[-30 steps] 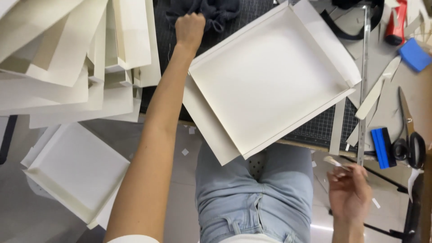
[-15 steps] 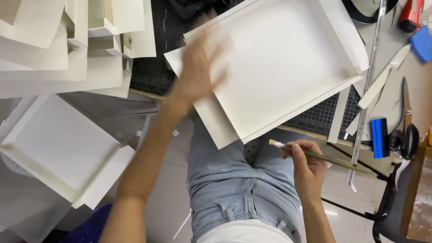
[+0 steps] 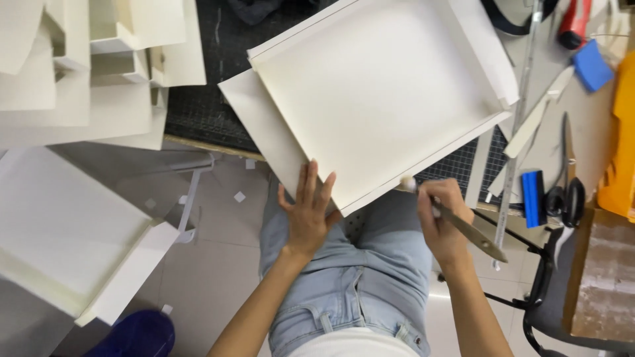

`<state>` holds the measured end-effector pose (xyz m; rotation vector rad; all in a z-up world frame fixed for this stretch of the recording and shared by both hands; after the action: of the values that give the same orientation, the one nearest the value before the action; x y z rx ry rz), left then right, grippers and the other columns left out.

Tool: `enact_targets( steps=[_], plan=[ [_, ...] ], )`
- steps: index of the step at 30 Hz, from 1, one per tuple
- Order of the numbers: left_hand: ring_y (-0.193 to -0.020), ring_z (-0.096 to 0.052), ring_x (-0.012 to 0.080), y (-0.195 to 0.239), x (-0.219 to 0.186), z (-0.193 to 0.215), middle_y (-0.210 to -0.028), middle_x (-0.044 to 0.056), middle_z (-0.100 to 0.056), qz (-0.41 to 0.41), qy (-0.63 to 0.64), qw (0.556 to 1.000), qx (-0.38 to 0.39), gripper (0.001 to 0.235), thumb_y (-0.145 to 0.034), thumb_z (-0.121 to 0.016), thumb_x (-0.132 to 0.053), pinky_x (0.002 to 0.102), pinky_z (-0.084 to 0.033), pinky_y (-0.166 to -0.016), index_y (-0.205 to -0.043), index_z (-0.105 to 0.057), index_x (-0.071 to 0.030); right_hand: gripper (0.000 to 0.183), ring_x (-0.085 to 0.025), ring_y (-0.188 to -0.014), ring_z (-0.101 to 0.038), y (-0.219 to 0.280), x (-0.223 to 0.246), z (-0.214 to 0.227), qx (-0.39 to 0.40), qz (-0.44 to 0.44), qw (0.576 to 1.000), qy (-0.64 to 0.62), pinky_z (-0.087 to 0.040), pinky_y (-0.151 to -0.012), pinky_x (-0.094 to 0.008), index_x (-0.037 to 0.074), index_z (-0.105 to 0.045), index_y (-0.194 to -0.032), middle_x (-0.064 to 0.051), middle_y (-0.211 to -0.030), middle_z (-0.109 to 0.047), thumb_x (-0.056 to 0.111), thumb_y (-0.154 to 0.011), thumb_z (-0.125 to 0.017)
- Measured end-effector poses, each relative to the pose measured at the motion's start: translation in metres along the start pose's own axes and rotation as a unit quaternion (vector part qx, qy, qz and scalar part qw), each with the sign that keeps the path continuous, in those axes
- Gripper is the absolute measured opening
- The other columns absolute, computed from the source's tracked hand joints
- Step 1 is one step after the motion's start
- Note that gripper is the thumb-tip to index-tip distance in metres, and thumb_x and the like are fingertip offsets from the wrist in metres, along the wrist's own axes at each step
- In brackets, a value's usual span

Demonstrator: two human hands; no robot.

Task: The person assembles white paper boxes by applying glue to the edges, folding and pressing the flaps, and trimming excess material with scissors. The person works on multiple boxes in sequence, stacking completed units aside.

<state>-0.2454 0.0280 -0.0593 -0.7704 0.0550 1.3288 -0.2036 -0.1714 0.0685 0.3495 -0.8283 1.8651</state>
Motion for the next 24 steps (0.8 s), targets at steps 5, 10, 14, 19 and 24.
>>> enact_targets(
  steps=[5, 10, 14, 19, 24],
  plan=[
    [-0.151, -0.025, 0.0363, 0.002, 0.001, -0.008, -0.165, 0.021, -0.021, -0.001, -0.014, 1.0, 0.017, 0.068, -0.103, -0.024, -0.063, 0.069, -0.002, -0.105, -0.158, -0.029, -0.023, 0.008, -0.029, -0.073, -0.066, -0.008, -0.052, 0.019, -0.015, -0.025, 0.999, 0.017, -0.053, -0.065, -0.036, 0.002, -0.06, -0.09, -0.013, -0.082, -0.066, -0.001, -0.096, -0.065],
    [-0.15, -0.026, 0.0389, 0.003, 0.001, -0.01, -0.164, 0.023, -0.023, -0.002, -0.021, 1.0, 0.009, 0.066, -0.103, -0.024, -0.058, 0.07, -0.005, -0.104, -0.157, -0.03, -0.021, 0.005, -0.026, -0.072, -0.066, -0.022, -0.072, 0.036, -0.041, -0.065, 0.997, 0.004, -0.051, -0.065, -0.035, 0.002, -0.062, -0.096, -0.013, -0.083, -0.066, -0.002, -0.1, -0.063],
    [-0.15, -0.025, 0.041, 0.004, 0.002, -0.011, -0.163, 0.024, -0.023, 0.008, -0.024, 1.0, 0.006, 0.071, -0.101, -0.014, -0.064, 0.071, -0.008, -0.102, -0.156, -0.03, -0.021, 0.012, -0.015, -0.07, -0.055, -0.021, -0.115, 0.056, -0.122, -0.13, 0.984, -0.025, -0.045, -0.065, -0.032, 0.002, -0.06, -0.101, -0.009, -0.082, -0.062, 0.007, -0.111, -0.055],
    [-0.15, -0.024, 0.0407, 0.004, 0.003, -0.017, -0.164, 0.025, -0.022, 0.014, -0.03, 0.999, 0.014, 0.072, -0.102, -0.016, -0.064, 0.07, -0.008, -0.102, -0.158, -0.027, -0.021, 0.012, -0.02, -0.065, -0.056, 0.005, -0.096, 0.002, -0.11, -0.134, 0.984, -0.035, -0.042, -0.06, -0.031, 0.004, -0.059, -0.097, -0.01, -0.077, -0.061, 0.006, -0.109, -0.058],
    [-0.152, -0.02, 0.0414, 0.007, 0.002, -0.018, -0.165, 0.024, -0.017, 0.016, -0.027, 0.999, 0.02, 0.071, -0.103, -0.023, -0.062, 0.071, -0.003, -0.103, -0.161, -0.021, -0.02, 0.013, -0.027, -0.061, -0.062, 0.05, -0.012, -0.059, -0.022, -0.161, 0.984, -0.065, -0.045, -0.057, -0.037, 0.006, -0.064, -0.091, -0.012, -0.07, -0.063, 0.014, -0.101, -0.064]
  ],
)
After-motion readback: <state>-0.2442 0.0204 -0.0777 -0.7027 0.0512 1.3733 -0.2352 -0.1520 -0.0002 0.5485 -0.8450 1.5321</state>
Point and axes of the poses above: each hand's wrist, its own y-axis away from the middle knuckle, its own z-axis out of the back of the hand, x = y × z, the point moved 10 cm from there along -y, towards the middle knuckle
